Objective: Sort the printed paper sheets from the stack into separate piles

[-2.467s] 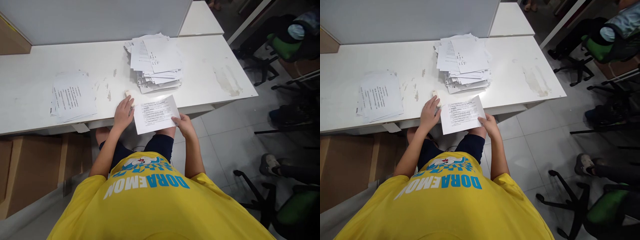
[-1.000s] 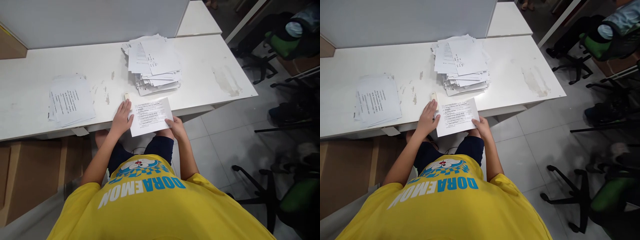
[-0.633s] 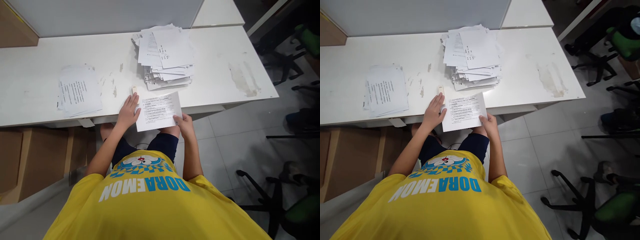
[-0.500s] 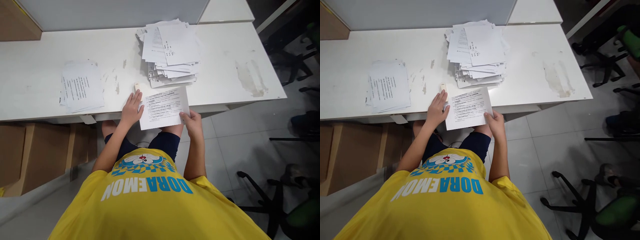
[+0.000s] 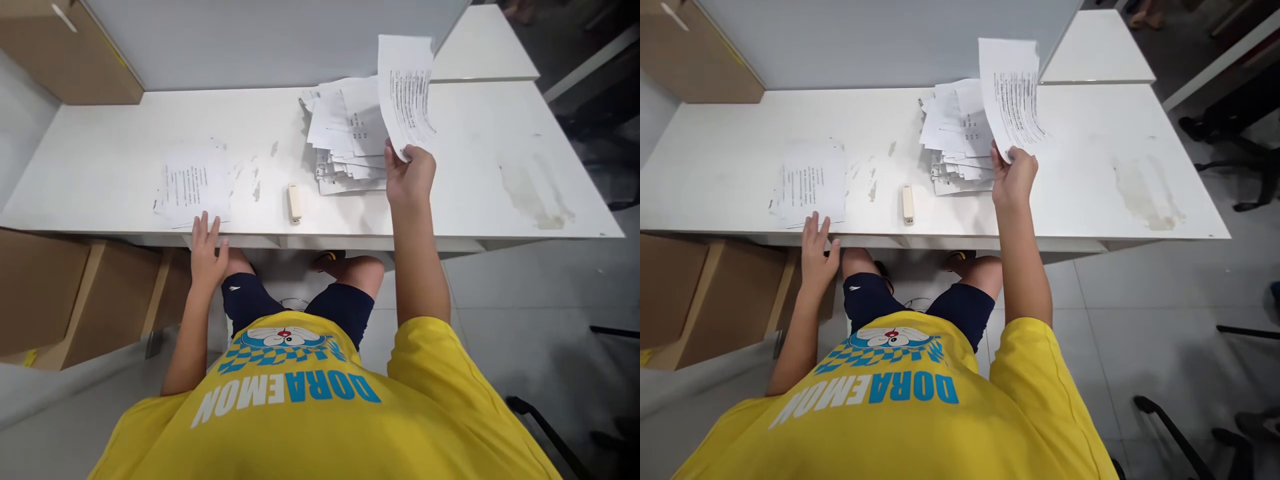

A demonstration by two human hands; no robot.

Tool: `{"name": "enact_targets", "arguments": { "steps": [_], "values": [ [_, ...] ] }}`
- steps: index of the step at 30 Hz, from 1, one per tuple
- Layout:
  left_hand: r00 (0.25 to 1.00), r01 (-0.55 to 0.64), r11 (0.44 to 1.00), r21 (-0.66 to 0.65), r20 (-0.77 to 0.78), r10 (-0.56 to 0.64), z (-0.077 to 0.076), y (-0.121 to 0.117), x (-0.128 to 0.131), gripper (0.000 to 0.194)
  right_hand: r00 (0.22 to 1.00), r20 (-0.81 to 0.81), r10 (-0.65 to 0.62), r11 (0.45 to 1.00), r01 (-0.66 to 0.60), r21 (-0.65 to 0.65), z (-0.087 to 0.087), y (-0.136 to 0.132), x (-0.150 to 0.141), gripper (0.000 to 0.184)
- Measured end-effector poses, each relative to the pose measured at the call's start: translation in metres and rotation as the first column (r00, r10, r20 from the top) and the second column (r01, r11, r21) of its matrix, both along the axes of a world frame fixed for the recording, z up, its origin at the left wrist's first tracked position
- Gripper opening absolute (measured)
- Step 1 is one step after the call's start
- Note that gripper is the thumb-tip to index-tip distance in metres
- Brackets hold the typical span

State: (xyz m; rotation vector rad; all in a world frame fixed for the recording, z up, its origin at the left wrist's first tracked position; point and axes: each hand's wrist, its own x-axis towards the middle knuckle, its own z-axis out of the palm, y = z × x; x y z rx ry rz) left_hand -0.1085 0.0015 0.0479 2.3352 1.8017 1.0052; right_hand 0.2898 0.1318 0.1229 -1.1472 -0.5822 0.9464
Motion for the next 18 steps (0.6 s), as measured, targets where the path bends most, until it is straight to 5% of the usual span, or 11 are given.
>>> {"name": "enact_targets", "arguments": {
  "steps": [5,10,13,18],
  "values": [
    [0.989,-0.145,0.988,0.051,0.007,0.145,-0.003,-0.019,-0.032,0.047,0.969,-0.169,0.179,0.963,-0.207,-0.170,0.006,0.009,-0.002,0.016],
    [0.980,-0.143,0.989,0.019,-0.138,0.145,0.000,0.008,-0.065,0.051,0.874,-0.147,0.464,0.858,-0.484,-0.170,0.012,-0.041,-0.029,0.027],
    [0.976,-0.087,0.988,-0.127,-0.211,0.059,0.004,0.032,-0.093,0.067,0.696,-0.096,0.712,0.683,-0.717,-0.135,0.014,-0.079,-0.068,0.041],
    [0.944,0.132,0.978,-0.160,-0.282,-0.174,-0.003,0.031,-0.115,0.050,0.467,-0.234,0.853,0.443,-0.884,-0.148,-0.007,-0.122,-0.146,0.051]
  ]
}}
